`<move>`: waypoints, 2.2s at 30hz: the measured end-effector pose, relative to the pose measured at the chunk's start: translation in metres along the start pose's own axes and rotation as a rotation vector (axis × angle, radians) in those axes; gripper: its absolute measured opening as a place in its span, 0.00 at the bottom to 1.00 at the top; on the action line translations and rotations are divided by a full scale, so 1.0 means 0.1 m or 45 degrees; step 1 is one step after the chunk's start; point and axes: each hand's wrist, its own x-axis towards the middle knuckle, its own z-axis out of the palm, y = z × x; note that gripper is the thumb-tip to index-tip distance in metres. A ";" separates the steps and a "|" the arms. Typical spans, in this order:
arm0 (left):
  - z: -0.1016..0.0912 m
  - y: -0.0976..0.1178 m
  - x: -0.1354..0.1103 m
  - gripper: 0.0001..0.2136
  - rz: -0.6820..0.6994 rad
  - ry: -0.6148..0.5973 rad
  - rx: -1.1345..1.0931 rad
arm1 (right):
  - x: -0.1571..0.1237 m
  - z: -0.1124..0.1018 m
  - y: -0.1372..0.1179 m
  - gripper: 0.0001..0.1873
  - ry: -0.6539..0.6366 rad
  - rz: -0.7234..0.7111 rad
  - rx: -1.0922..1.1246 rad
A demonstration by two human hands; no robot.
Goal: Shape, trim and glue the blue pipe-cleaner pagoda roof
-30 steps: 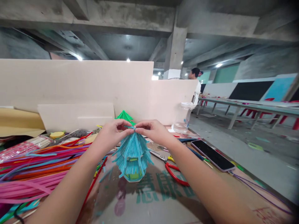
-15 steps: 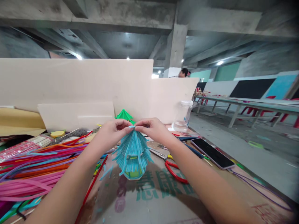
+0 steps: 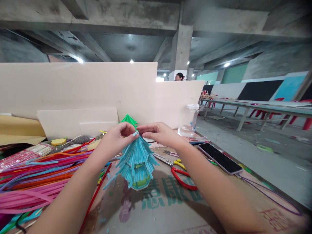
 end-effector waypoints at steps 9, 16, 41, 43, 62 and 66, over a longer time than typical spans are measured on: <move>0.04 -0.08 0.03 0.21 -0.054 -0.094 0.015 | -0.12 -0.06 -0.21 0.10 0.281 -0.215 0.091; 0.03 -0.08 0.02 0.20 -0.062 -0.083 0.032 | -0.14 -0.08 -0.20 0.10 0.458 -0.380 -0.011; 0.05 0.01 0.01 0.21 -0.030 -0.056 0.041 | -0.14 -0.02 -0.20 0.08 0.509 -0.400 -0.184; 0.05 0.04 0.01 0.20 -0.031 -0.048 0.080 | -0.16 -0.01 -0.22 0.12 0.530 -0.384 -0.229; 0.10 0.12 -0.01 0.14 0.122 -0.009 0.142 | -0.18 0.22 -0.28 0.02 0.441 -0.492 -0.799; 0.10 0.15 -0.02 0.13 0.100 0.000 0.167 | -0.19 0.15 -0.28 0.03 0.494 -0.425 -0.826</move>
